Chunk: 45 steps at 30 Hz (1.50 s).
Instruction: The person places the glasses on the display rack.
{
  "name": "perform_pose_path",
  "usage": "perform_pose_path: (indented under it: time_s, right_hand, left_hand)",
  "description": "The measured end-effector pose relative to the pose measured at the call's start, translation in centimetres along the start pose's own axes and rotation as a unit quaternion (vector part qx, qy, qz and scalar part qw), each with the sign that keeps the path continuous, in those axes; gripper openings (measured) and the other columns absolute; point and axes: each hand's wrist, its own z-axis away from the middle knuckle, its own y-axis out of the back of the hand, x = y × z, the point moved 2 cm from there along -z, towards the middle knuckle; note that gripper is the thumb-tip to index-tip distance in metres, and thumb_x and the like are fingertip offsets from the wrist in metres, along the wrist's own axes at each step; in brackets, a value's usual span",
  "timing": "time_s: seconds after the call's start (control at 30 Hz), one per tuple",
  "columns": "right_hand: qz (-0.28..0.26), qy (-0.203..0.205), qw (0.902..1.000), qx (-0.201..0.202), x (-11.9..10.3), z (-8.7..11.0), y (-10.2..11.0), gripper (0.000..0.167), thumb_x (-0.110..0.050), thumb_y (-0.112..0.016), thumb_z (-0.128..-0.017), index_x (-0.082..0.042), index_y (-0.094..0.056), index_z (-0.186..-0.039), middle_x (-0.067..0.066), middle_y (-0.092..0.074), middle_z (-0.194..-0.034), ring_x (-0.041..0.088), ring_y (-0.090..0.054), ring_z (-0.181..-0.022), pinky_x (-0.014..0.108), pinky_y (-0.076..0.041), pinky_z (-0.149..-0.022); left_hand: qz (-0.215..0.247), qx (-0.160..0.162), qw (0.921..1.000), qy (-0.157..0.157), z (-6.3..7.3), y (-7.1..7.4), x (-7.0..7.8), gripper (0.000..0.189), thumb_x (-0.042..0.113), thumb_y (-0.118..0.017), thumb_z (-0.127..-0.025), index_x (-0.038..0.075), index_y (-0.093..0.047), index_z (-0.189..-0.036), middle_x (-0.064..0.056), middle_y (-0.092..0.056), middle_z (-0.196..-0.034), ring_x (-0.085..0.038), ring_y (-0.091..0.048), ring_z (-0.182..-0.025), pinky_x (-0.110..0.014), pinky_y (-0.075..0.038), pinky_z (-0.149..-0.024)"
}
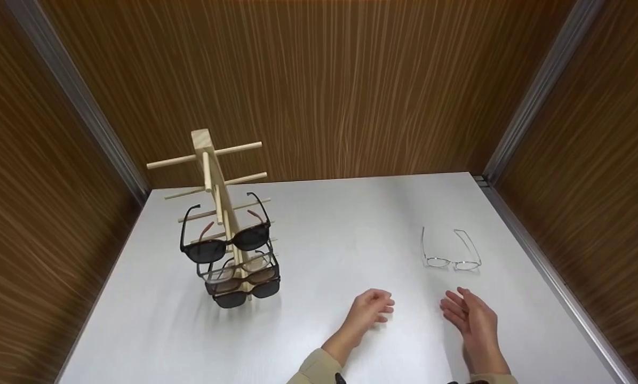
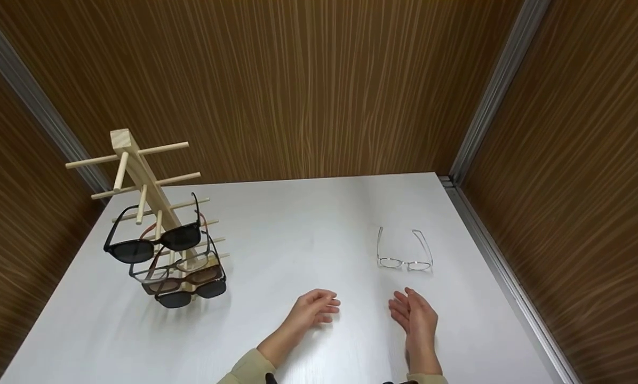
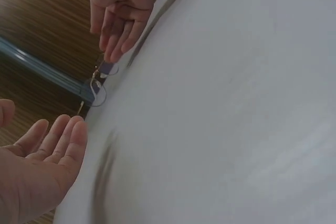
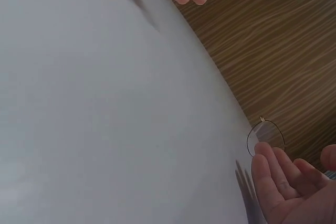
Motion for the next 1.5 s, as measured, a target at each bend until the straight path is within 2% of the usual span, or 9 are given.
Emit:
perform_pose_path:
  time_s: [0.13,0.4,0.5,0.63,0.77,0.93,1.07,1.33,1.5]
  right_hand:
    - [-0.01,-0.01,0.9998,0.016,-0.5,-0.4,0.6,0.057,-0.04,-0.041,-0.099,-0.01,-0.027,-0.146,0.011,-0.054,-0.129,0.021,-0.06,-0.107,0.035,-0.047,-0.09]
    - [-0.027,-0.019,0.9988,0.035,-1.5,-0.7,1.4,0.054,-0.036,-0.04,-0.099,-0.015,-0.025,-0.147,0.007,-0.05,-0.133,0.018,-0.057,-0.112,0.033,-0.045,-0.094]
    - [-0.023,-0.017,0.9985,0.046,-1.6,-0.9,1.7,0.056,-0.037,-0.042,-0.099,-0.015,-0.024,-0.147,0.008,-0.047,-0.135,0.018,-0.056,-0.113,0.033,-0.045,-0.094]
    - [-0.025,-0.006,0.998,0.058,-1.9,-1.6,2.3,0.06,-0.037,-0.046,-0.097,-0.013,-0.022,-0.147,0.009,-0.051,-0.129,0.017,-0.057,-0.111,0.032,-0.045,-0.093]
    - [-0.03,-0.003,0.9983,0.05,-1.9,-2.2,2.6,0.066,-0.037,-0.05,-0.096,-0.01,-0.02,-0.148,0.007,-0.053,-0.126,0.017,-0.057,-0.111,0.032,-0.044,-0.094]
    - [-0.015,-0.005,0.9987,0.049,-2.2,-2.6,2.9,0.071,-0.041,-0.05,-0.094,-0.011,-0.017,-0.148,0.01,-0.045,-0.133,0.018,-0.053,-0.117,0.03,-0.044,-0.094]
    - [-0.016,-0.017,0.9987,0.046,-2.7,-3.0,3.1,0.074,-0.045,-0.051,-0.093,-0.014,-0.014,-0.149,0.009,-0.039,-0.138,0.019,-0.046,-0.123,0.029,-0.042,-0.097]
    - [-0.018,-0.022,0.9996,-0.002,-3.8,-4.4,3.5,0.082,-0.047,-0.054,-0.09,-0.014,-0.008,-0.15,0.01,-0.032,-0.142,0.022,-0.04,-0.128,0.03,-0.037,-0.101]
    - [-0.035,-0.031,0.9987,-0.02,-4.6,-5.1,4.0,0.081,-0.042,-0.053,-0.092,-0.013,-0.005,-0.15,0.011,-0.032,-0.142,0.022,-0.041,-0.128,0.031,-0.037,-0.101]
  left_hand:
    - [-0.004,0.005,1.0,-0.005,-0.7,-1.2,0.4,0.031,0.027,-0.06,-0.091,0.001,-0.06,-0.109,-0.004,-0.066,-0.095,-0.021,-0.063,-0.088,-0.037,-0.053,-0.075]
    - [-0.02,0.017,0.9995,0.015,-2.8,-3.8,1.1,0.036,0.028,-0.061,-0.089,0.006,-0.06,-0.118,0.0,-0.064,-0.102,-0.019,-0.062,-0.093,-0.037,-0.051,-0.08]
    - [-0.001,0.023,0.9995,0.023,-3.3,-4.5,1.4,0.034,0.025,-0.06,-0.09,0.005,-0.059,-0.118,-0.002,-0.065,-0.102,-0.021,-0.062,-0.095,-0.037,-0.051,-0.08]
    - [0.046,0.011,0.998,0.041,-4.0,-5.5,2.0,0.032,0.024,-0.057,-0.092,0.003,-0.058,-0.116,-0.007,-0.065,-0.102,-0.026,-0.062,-0.098,-0.037,-0.052,-0.081]
    - [0.07,0.004,0.9961,0.054,-4.7,-6.2,2.4,0.037,0.027,-0.055,-0.093,0.001,-0.055,-0.119,-0.011,-0.064,-0.105,-0.031,-0.059,-0.103,-0.039,-0.051,-0.083]
    - [0.105,0.0,0.9911,0.081,-5.7,-6.6,2.2,0.046,0.029,-0.054,-0.093,-0.003,-0.049,-0.125,-0.017,-0.062,-0.109,-0.035,-0.056,-0.107,-0.044,-0.048,-0.088]
    - [0.132,0.002,0.9858,0.104,-6.6,-6.7,1.8,0.046,0.028,-0.053,-0.093,-0.005,-0.049,-0.126,-0.019,-0.06,-0.111,-0.038,-0.055,-0.109,-0.045,-0.047,-0.09]
    - [0.158,0.02,0.9816,0.106,-8.4,-7.2,1.8,0.047,0.029,-0.052,-0.093,-0.006,-0.049,-0.125,-0.021,-0.056,-0.117,-0.038,-0.05,-0.114,-0.047,-0.043,-0.093]
    - [0.19,0.022,0.9742,0.12,-9.1,-7.9,1.6,0.05,0.028,-0.05,-0.095,-0.008,-0.044,-0.129,-0.024,-0.051,-0.123,-0.042,-0.043,-0.121,-0.049,-0.039,-0.097]
